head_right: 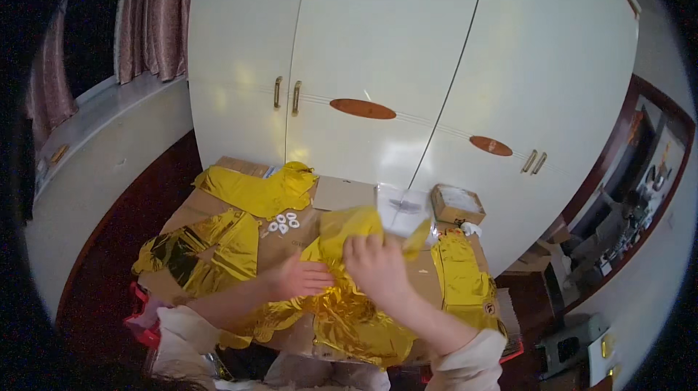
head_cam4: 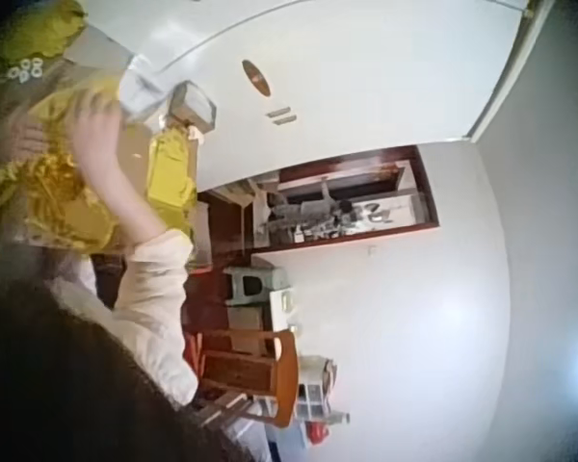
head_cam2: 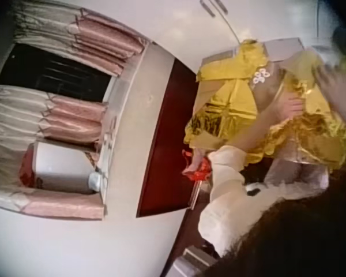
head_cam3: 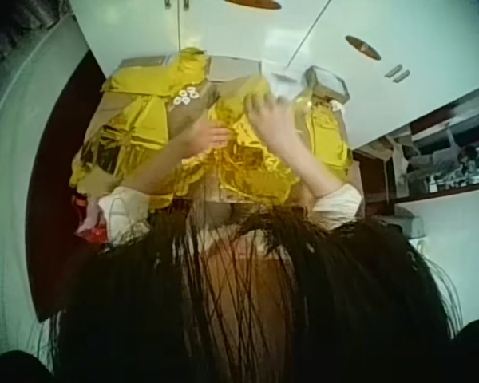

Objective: Fold metallic gold sheets and pack them into a cardboard box using cardboard inserts.

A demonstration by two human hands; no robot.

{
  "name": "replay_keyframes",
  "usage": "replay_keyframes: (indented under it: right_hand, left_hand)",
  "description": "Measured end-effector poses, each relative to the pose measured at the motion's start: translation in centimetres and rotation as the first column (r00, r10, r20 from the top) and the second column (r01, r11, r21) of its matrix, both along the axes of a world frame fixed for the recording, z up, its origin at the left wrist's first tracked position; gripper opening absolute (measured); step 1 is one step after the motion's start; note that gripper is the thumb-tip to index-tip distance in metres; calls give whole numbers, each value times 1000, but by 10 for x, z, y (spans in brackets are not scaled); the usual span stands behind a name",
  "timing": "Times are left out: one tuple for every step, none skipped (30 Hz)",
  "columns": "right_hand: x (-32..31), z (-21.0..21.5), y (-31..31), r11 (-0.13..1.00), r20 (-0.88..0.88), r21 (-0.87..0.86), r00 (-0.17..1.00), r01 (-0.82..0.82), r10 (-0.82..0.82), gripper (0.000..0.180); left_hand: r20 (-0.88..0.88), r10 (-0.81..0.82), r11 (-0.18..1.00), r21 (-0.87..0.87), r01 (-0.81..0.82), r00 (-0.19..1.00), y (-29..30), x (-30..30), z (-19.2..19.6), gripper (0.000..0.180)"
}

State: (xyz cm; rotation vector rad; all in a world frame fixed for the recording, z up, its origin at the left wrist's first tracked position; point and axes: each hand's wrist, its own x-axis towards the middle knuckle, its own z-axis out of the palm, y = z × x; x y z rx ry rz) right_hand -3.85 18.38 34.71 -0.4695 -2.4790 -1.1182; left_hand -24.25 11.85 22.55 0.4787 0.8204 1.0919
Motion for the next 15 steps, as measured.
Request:
replay_keyframes:
  right_hand:
    - [11,-16,-14,999,19,-50,1000,14,-13,33]
    - [18,-31,-24,994,-8,-109,1000,-22,21,34]
    - [25,-45,-31,987,-28,-158,999,-42,38,36]
    - [32,-57,-39,981,-85,-172,993,-92,79,26]
    - [36,-69,-48,968,-148,-182,978,-172,145,16]
    - [42,-86,-57,957,-120,-250,986,-144,117,19]
    - [47,-104,-67,940,-95,-322,991,-115,89,21]
    - [52,-114,-72,916,-69,-392,995,-88,66,24]
    - [60,-116,-76,832,-117,-531,986,-162,117,28]
    - [69,-115,-81,721,-174,-651,971,-236,161,33]
    - [77,-115,-83,589,-239,-748,952,-306,190,38]
    - [85,-115,-78,537,-253,-792,957,-290,143,44]
    - [91,-114,-65,480,-263,-832,960,-277,98,51]
    - [96,-115,-53,409,-269,-872,961,-268,58,57]
    - [100,-118,-39,304,-326,-897,945,-322,37,62]
  left_hand:
    - [103,84,996,-37,-81,991,-2,27,8,73]
    - [196,187,981,-85,-174,962,-11,47,17,73]
    - [170,321,946,-110,-306,932,-19,62,25,63]
    - [202,271,963,-58,-265,941,-16,66,12,59]
    - [228,245,968,-5,-251,942,-18,60,-13,55]
    - [257,204,974,49,-223,945,-17,55,-36,52]
    - [318,134,982,82,-168,939,-17,51,-51,43]
    - [223,176,979,61,-194,959,-19,50,-61,42]
    - [119,214,975,40,-220,969,-21,49,-69,42]
    - [13,249,968,22,-249,968,-25,48,-73,42]
    - [5,255,966,33,-255,967,-30,47,-69,46]
    - [-57,246,969,8,-246,968,-37,48,-60,48]
    - [-119,236,971,-17,-239,965,-44,49,-48,50]
    - [-179,230,969,-51,-242,957,-54,51,-38,51]
    - [-196,238,963,-83,-258,951,-59,53,-32,52]
